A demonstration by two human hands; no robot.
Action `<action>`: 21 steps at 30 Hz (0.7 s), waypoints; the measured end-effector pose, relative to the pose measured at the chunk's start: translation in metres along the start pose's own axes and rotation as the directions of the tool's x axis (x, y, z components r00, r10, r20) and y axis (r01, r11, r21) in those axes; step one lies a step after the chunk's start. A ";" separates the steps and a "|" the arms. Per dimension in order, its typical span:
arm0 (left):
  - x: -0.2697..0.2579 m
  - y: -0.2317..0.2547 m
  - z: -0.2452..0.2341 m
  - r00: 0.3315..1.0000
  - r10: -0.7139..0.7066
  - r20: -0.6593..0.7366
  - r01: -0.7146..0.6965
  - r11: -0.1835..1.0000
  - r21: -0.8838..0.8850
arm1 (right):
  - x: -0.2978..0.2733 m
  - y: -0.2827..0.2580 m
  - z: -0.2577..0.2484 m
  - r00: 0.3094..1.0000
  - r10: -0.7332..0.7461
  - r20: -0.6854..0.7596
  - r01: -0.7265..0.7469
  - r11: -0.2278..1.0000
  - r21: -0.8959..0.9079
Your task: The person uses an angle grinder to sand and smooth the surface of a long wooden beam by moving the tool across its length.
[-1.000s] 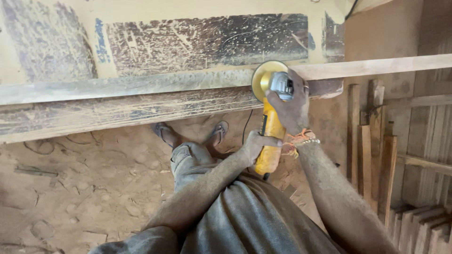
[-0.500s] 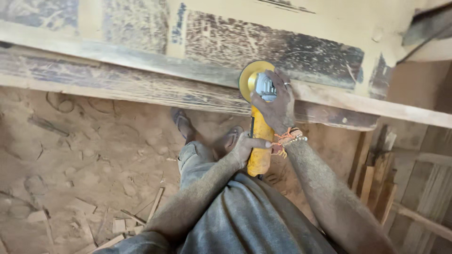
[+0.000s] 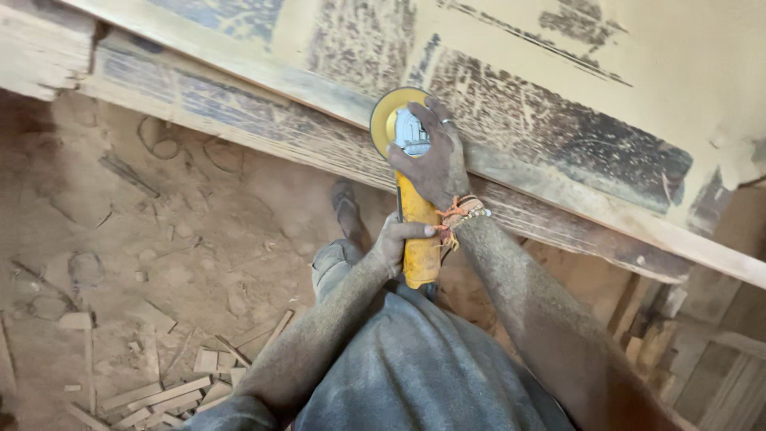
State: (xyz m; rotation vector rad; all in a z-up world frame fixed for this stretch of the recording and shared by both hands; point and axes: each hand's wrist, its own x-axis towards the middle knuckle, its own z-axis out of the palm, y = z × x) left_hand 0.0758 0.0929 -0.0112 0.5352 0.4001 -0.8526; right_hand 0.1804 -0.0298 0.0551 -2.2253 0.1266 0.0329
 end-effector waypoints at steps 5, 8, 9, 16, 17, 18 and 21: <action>-0.016 0.040 -0.015 0.999 0.038 -0.021 -0.038 0.999 -0.010 | 0.023 -0.034 0.034 0.998 -0.063 -0.003 0.063 0.997 -0.053; -0.028 0.059 -0.013 1.000 0.007 -0.005 -0.008 0.998 -0.056 | 0.017 -0.054 0.039 0.996 0.086 0.018 -0.086 0.996 0.017; -0.031 0.061 -0.010 1.000 0.006 -0.014 -0.007 0.997 -0.071 | 0.015 -0.058 0.040 0.991 0.134 0.020 -0.135 0.990 0.035; -0.025 0.050 0.004 0.999 -0.022 -0.048 0.021 0.999 -0.028 | -0.006 -0.039 0.026 0.954 0.297 0.037 -0.299 0.943 0.145; -0.023 0.043 0.004 0.999 -0.017 -0.047 0.016 1.000 -0.014 | -0.009 -0.034 0.020 0.952 0.303 0.032 -0.305 0.945 0.121; -0.021 0.035 0.004 0.999 -0.011 -0.044 0.011 1.000 -0.001 | -0.012 -0.030 0.013 0.951 0.309 0.028 -0.310 0.946 0.095; -0.014 0.020 0.006 0.998 -0.055 -0.027 0.056 0.998 0.028 | -0.021 -0.023 0.005 0.925 0.380 0.021 -0.366 0.873 0.322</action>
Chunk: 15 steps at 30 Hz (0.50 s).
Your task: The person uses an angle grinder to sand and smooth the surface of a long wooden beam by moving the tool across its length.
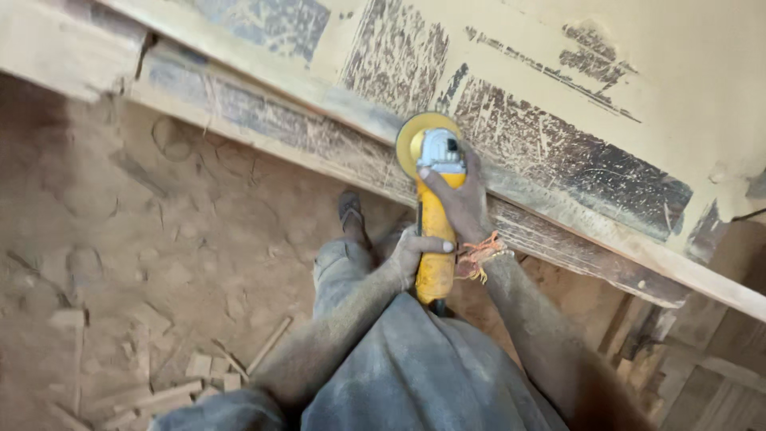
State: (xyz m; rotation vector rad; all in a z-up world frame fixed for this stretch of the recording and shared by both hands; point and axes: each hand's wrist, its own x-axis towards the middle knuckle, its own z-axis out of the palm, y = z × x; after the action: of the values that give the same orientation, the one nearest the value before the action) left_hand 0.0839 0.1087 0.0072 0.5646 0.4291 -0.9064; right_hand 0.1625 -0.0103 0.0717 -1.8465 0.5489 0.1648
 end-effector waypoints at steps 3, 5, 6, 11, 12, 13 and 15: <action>-0.001 -0.002 0.005 1.000 0.026 -0.017 -0.026 1.000 0.004 | 0.005 0.007 -0.002 0.991 -0.131 0.000 0.131 0.990 -0.055; -0.001 0.007 0.007 0.999 0.040 -0.021 -0.040 0.999 -0.033 | 0.013 0.010 0.003 0.977 -0.212 0.009 0.210 0.960 -0.187; -0.003 0.012 0.004 0.999 0.041 -0.017 -0.043 0.997 -0.067 | 0.016 0.012 0.010 0.976 -0.218 0.016 0.216 0.950 -0.226; -0.020 0.049 -0.020 0.996 0.087 0.030 -0.082 0.987 -0.140 | 0.024 -0.019 0.062 0.988 -0.125 0.087 0.135 0.984 -0.117; -0.023 0.058 -0.026 0.994 0.107 0.014 -0.104 0.986 -0.130 | 0.025 -0.027 0.072 0.991 -0.072 0.112 0.085 0.989 -0.119; -0.027 0.070 -0.032 0.992 0.127 -0.003 -0.127 0.985 -0.115 | 0.028 -0.035 0.084 0.991 -0.020 0.136 0.036 0.992 -0.117; -0.038 0.092 -0.043 0.989 0.143 -0.044 -0.148 0.980 -0.136 | 0.037 -0.049 0.122 0.971 -0.186 0.149 0.183 0.982 0.035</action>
State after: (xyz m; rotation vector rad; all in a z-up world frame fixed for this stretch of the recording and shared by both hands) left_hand 0.1344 0.2043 0.0206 0.4783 0.4719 -0.7215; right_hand 0.2361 0.1042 0.0582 -1.8357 0.2704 0.1717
